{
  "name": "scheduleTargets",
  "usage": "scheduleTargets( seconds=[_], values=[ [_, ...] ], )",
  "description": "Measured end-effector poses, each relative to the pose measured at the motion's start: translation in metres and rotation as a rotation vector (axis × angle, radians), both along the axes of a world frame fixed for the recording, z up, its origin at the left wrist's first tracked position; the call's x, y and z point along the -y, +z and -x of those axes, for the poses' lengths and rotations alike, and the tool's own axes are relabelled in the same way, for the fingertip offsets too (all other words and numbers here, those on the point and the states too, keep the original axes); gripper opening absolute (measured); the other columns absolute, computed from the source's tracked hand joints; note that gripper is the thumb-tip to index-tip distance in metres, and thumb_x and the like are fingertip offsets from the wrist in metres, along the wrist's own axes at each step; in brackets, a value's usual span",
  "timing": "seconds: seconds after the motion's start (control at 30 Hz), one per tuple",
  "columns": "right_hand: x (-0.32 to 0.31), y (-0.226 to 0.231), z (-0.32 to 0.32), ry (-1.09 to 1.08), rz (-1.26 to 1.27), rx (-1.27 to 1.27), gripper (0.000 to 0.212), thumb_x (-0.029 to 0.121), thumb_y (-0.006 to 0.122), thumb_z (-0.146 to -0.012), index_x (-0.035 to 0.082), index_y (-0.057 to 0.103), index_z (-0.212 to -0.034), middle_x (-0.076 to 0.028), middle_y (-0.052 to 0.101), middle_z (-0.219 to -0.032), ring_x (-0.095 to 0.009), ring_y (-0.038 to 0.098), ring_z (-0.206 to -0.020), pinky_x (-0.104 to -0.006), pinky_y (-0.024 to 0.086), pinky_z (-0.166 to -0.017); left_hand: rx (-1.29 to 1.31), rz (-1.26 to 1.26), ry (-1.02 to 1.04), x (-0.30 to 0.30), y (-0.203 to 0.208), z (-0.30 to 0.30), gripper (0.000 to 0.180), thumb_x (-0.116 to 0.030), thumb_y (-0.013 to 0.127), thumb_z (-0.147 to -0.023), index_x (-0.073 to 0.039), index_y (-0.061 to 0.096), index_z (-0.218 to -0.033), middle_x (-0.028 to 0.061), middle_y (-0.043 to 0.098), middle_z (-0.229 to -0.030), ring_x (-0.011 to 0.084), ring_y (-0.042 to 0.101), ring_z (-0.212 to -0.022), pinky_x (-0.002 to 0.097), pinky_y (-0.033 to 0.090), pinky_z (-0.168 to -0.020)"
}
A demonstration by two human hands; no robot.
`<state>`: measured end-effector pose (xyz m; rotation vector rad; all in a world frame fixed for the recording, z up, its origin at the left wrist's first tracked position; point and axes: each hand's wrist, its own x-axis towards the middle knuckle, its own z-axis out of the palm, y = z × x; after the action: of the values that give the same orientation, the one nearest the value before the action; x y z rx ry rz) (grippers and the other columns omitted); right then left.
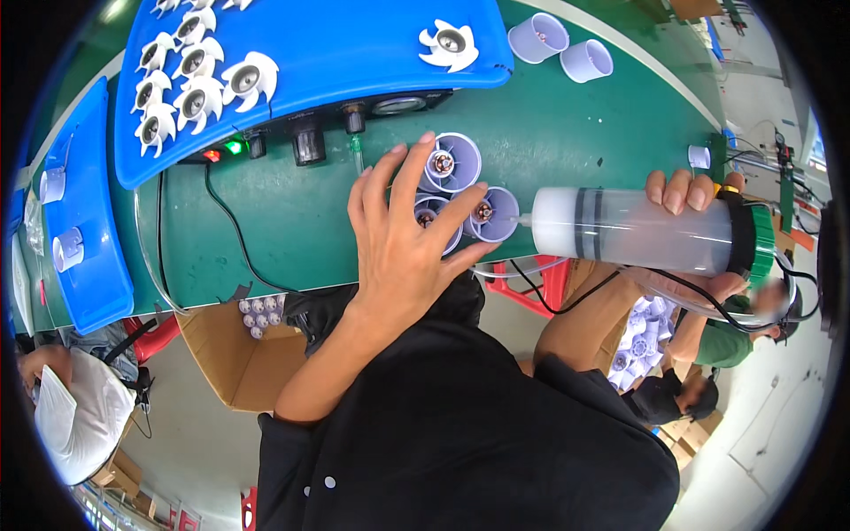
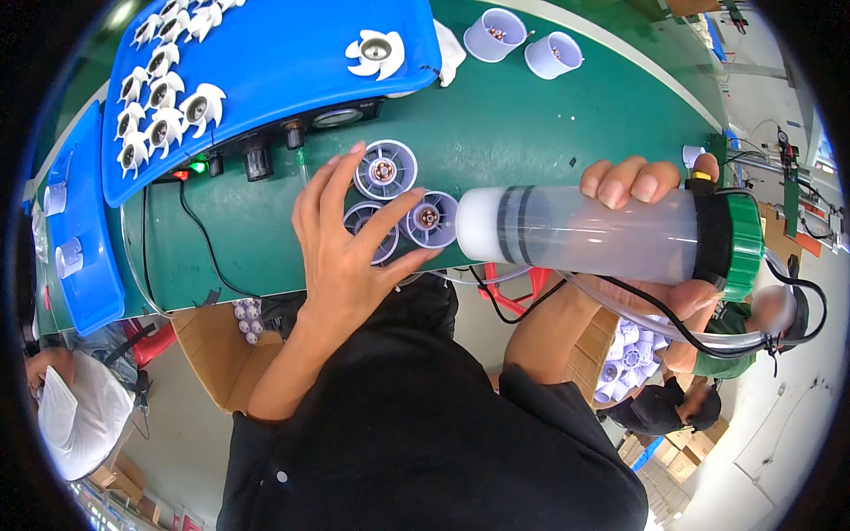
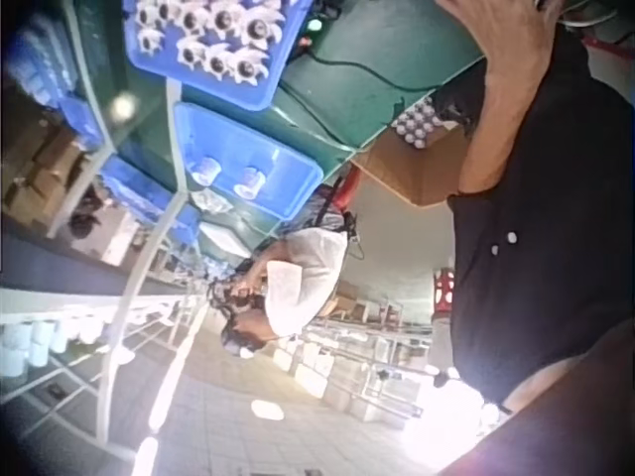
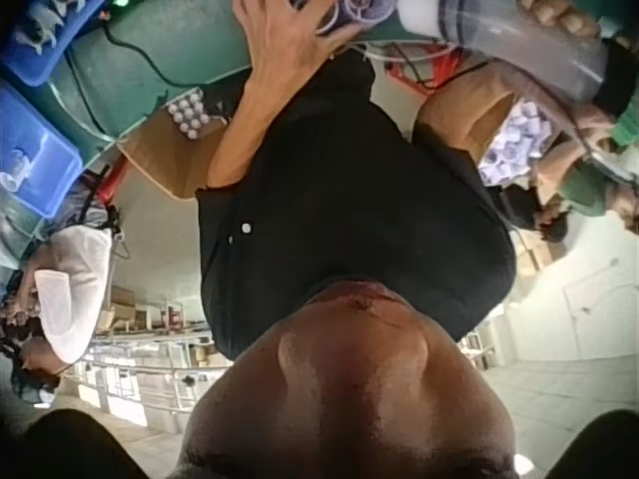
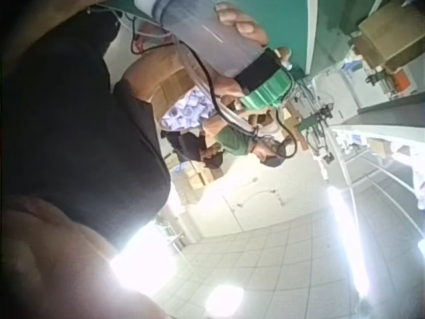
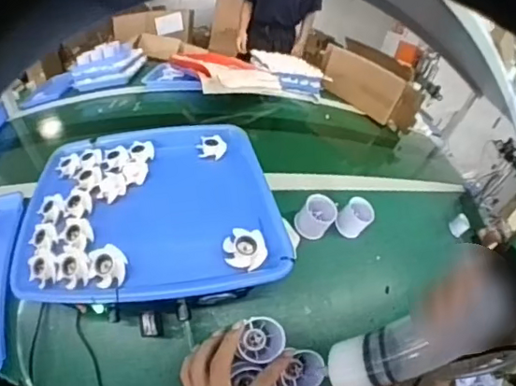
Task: Assembling small cooling fans by placing rotors onto motors and applying adhesive.
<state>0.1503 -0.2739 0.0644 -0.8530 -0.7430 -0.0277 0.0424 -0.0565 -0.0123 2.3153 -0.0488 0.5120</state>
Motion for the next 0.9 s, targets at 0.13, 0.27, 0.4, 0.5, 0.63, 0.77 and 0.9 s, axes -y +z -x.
scheduleTargets(
  seconds=[0.13, 0.27, 0.4, 0.5, 0.63, 0.77, 0.9],
  values=[
    [-0.013, -0.005, 0.002, 0.018, 0.022, 0.080, 0.106, 0.072, 0.062, -0.081, -0.003, 0.027, -0.148, -0.013, 0.047, -0.110, -0.022, 0.045, -0.091, -0.0396, 0.035, -0.080, -0.037, 0.013, 0.012, 0.003, 0.004, 0.004, 0.055, -0.027, 0.089, -0.059, -0.021, 0.074, -0.111, 0.0159, 0.042, -0.148, 0.0386, 0.042, -0.130, 0.0504, 0.033, -0.106],
    [-0.008, -0.007, -0.001, 0.005, 0.063, 0.061, 0.110, 0.074, 0.062, -0.080, 0.003, 0.017, -0.152, -0.017, 0.051, -0.114, -0.030, 0.054, -0.092, -0.0469, 0.041, -0.078, -0.005, 0.009, 0.003, 0.002, -0.001, 0.003, 0.054, -0.030, 0.088, -0.062, -0.023, 0.070, -0.112, 0.0152, 0.040, -0.147, 0.0398, 0.041, -0.128, 0.0552, 0.033, -0.103],
    [-0.010, -0.014, -0.008, 0.065, 0.041, 0.073, 0.119, 0.078, 0.065, -0.075, 0.002, 0.016, -0.152, -0.019, 0.050, -0.117, -0.031, 0.054, -0.094, -0.0465, 0.041, -0.079, -0.011, 0.014, 0.004, 0.001, -0.002, 0.002, 0.053, -0.031, 0.088, -0.062, -0.023, 0.070, -0.111, 0.0152, 0.040, -0.147, 0.0397, 0.041, -0.129, 0.0552, 0.033, -0.103],
    [-0.009, -0.012, -0.010, 0.092, 0.081, 0.085, 0.123, 0.080, 0.066, -0.072, 0.000, 0.014, -0.151, -0.020, 0.050, -0.118, -0.032, 0.054, -0.096, -0.0466, 0.041, -0.079, -0.002, 0.016, 0.002, 0.001, -0.002, 0.001, 0.053, -0.031, 0.088, -0.062, -0.023, 0.070, -0.111, 0.0153, 0.040, -0.147, 0.0397, 0.041, -0.129, 0.0552, 0.033, -0.103],
    [-0.015, -0.012, -0.013, 0.146, 0.082, 0.117, 0.121, 0.074, 0.069, -0.075, -0.002, 0.013, -0.150, -0.021, 0.051, -0.119, -0.033, 0.056, -0.097, -0.0469, 0.042, -0.079, -0.004, 0.017, 0.005, 0.001, -0.002, 0.001, 0.052, -0.031, 0.088, -0.062, -0.023, 0.071, -0.110, 0.0154, 0.040, -0.147, 0.0398, 0.040, -0.129, 0.0553, 0.033, -0.103],
    [-0.018, -0.004, -0.009, 0.160, 0.125, 0.111, 0.115, 0.069, 0.069, -0.079, -0.003, 0.013, -0.150, -0.022, 0.051, -0.118, -0.033, 0.057, -0.097, -0.0469, 0.043, -0.078, -0.028, 0.022, 0.017, 0.001, 0.003, 0.002, 0.055, -0.026, 0.090, -0.059, -0.021, 0.073, -0.111, 0.0162, 0.041, -0.149, 0.0391, 0.042, -0.129, 0.0510, 0.034, -0.105],
    [-0.021, -0.002, -0.005, 0.124, 0.201, 0.097, 0.110, 0.075, 0.064, -0.078, -0.001, 0.025, -0.148, -0.015, 0.049, -0.114, -0.026, 0.049, -0.092, -0.0441, 0.038, -0.081, -0.037, 0.039, 0.011, 0.001, 0.002, 0.002, 0.055, -0.026, 0.090, -0.059, -0.021, 0.073, -0.111, 0.0157, 0.041, -0.149, 0.0391, 0.042, -0.130, 0.0510, 0.034, -0.105]
  ],
)
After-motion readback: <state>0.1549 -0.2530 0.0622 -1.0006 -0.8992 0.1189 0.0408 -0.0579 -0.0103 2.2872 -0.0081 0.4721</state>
